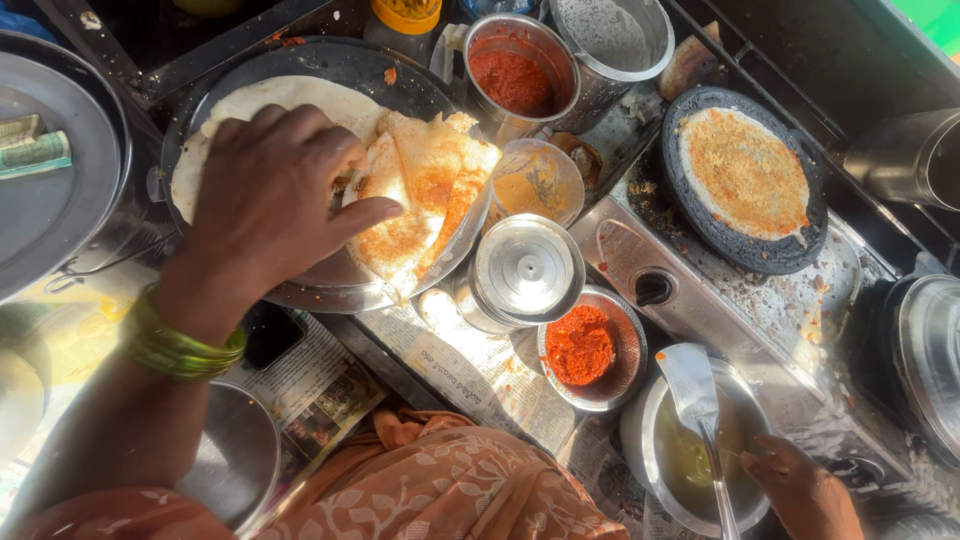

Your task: The person prepares and cooks dosas on a flat griddle in a street food stall. They scoop batter from a large container, spread it in a circular motion on the hot pan, add oil and a red filling, and cover it with a lid. The cooked dosas are flipped, removed, and stacked on a metal plate.

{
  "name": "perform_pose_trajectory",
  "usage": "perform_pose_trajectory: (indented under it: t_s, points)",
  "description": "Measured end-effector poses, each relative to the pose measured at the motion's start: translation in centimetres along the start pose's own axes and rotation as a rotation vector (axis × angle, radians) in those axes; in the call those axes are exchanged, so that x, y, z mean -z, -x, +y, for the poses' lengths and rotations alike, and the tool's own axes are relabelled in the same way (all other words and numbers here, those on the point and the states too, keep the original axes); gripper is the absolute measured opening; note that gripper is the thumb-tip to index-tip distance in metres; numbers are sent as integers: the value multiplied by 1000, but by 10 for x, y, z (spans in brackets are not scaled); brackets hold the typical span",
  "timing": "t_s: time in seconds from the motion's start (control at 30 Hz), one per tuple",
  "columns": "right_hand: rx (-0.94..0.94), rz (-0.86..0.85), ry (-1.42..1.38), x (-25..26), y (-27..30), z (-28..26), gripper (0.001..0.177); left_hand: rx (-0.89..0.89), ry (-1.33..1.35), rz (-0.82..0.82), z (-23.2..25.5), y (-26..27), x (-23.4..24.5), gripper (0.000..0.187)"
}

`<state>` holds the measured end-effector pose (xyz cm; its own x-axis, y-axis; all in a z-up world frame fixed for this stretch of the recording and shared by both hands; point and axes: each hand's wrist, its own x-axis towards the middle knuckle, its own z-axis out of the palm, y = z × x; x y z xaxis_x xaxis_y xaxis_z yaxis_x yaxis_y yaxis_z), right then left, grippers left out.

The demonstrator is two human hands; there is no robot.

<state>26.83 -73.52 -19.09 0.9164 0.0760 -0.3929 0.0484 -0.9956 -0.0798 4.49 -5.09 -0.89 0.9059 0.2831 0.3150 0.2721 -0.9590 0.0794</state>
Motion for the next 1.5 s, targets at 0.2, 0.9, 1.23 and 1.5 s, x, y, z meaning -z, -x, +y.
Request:
perform_pose_trajectory:
  t_s: [0.2, 0.9, 1.23, 1.5]
  points:
    - [-29, 61, -15, 15, 49, -45, 63, 128, 43, -202, 46, -57, -44, 69]
    - [-71, 169, -237, 7, 105, -45, 49, -58, 246, -232, 92, -95, -63, 36]
    - [-146, 64, -263, 7, 140, -16, 57, -36, 180, -95, 128, -37, -49, 78]
    - [-147, -112, -383, -9, 165, -27, 111, -371, 387, 160, 213, -15, -81, 57]
